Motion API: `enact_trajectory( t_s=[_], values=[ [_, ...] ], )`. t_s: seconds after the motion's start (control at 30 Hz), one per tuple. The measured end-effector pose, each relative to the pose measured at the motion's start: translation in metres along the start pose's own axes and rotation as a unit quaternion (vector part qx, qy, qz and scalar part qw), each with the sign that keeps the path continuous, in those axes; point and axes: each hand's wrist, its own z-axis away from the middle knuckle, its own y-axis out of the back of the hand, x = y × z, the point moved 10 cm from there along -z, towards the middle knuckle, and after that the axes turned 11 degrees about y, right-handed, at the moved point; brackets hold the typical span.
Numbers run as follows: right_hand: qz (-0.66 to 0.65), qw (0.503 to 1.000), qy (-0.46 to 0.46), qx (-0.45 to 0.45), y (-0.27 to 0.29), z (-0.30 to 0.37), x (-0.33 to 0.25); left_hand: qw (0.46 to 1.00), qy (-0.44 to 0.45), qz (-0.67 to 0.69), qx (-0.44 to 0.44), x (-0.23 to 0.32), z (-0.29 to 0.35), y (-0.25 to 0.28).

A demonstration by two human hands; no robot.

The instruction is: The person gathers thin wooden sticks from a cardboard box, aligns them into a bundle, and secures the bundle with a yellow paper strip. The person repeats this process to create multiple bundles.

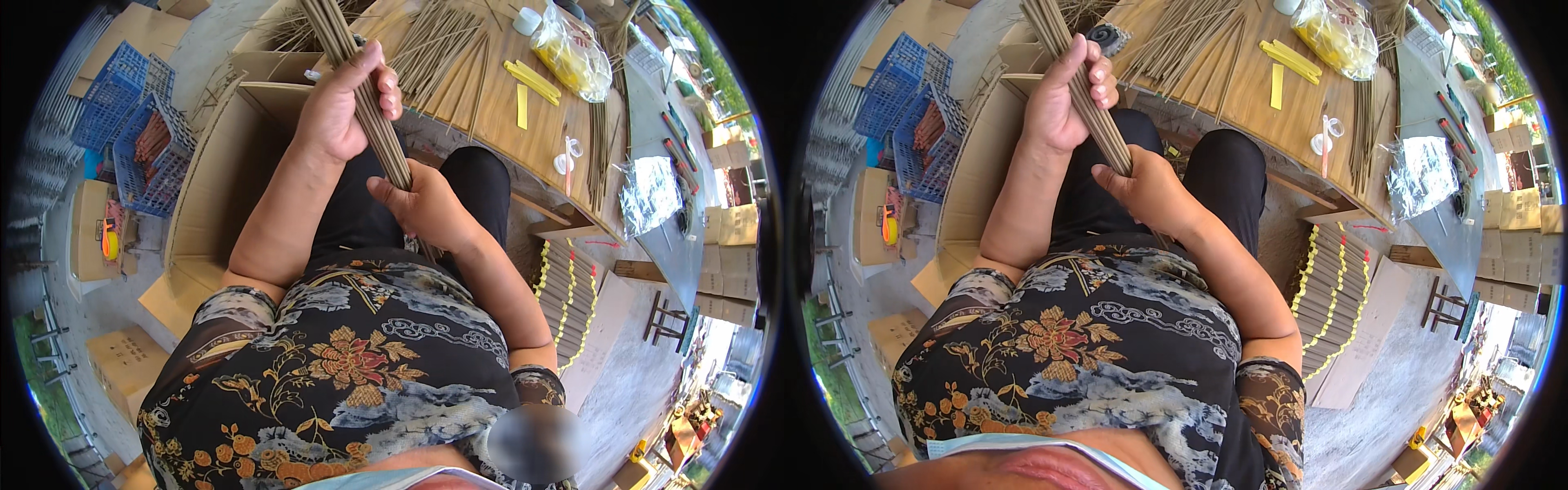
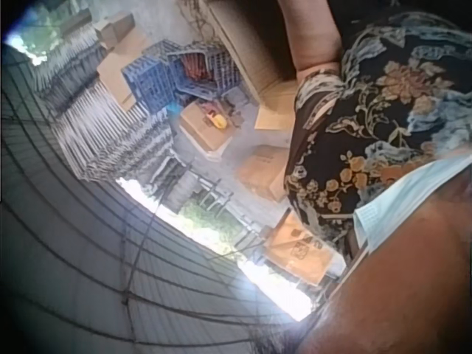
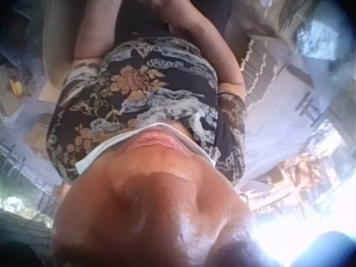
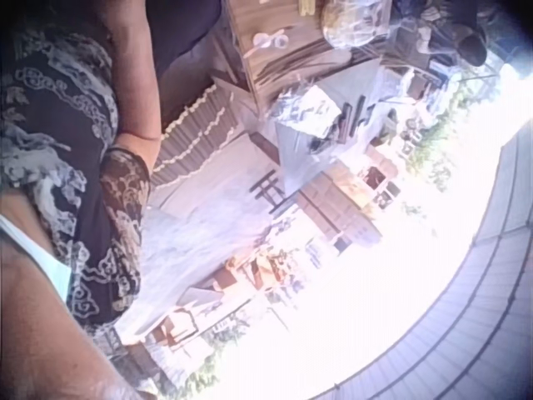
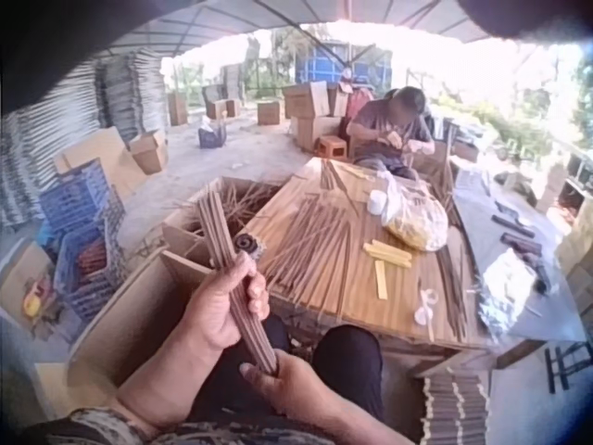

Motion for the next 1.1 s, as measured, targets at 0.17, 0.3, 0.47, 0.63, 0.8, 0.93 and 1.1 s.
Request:
enact_trajectory(
  t_s=[0.17,0.3,0.47,0.63,0.8,0.93,1.1],
  values=[
    [-0.266,0.954,-0.078,-0.110,-0.028,0.007,0.002,0.993,0.039,0.067,-0.090,-0.012,0.002,-0.010],
    [-0.105,0.991,-0.071,-0.044,-0.009,0.000,-0.002,0.999,-0.002,0.044,0.017,0.000,-0.001,0.009],
    [-0.033,0.989,-0.084,-0.115,0.003,0.009,0.016,0.989,-0.110,0.061,0.077,0.052,-0.001,0.050],
    [0.009,0.997,-0.050,-0.054,0.070,0.001,0.034,0.975,-0.156,0.144,0.063,0.096,0.006,0.103],
    [0.326,0.917,-0.066,0.219,0.174,-0.052,0.052,0.982,-0.090,0.137,0.091,0.054,-0.013,0.103],
    [0.486,0.848,-0.089,0.194,0.167,-0.085,0.052,0.986,-0.061,0.105,0.110,0.035,-0.019,0.107],
    [0.504,0.841,-0.099,0.171,0.173,-0.101,0.066,0.986,-0.043,0.121,0.108,0.029,-0.023,0.106]
  ],
)
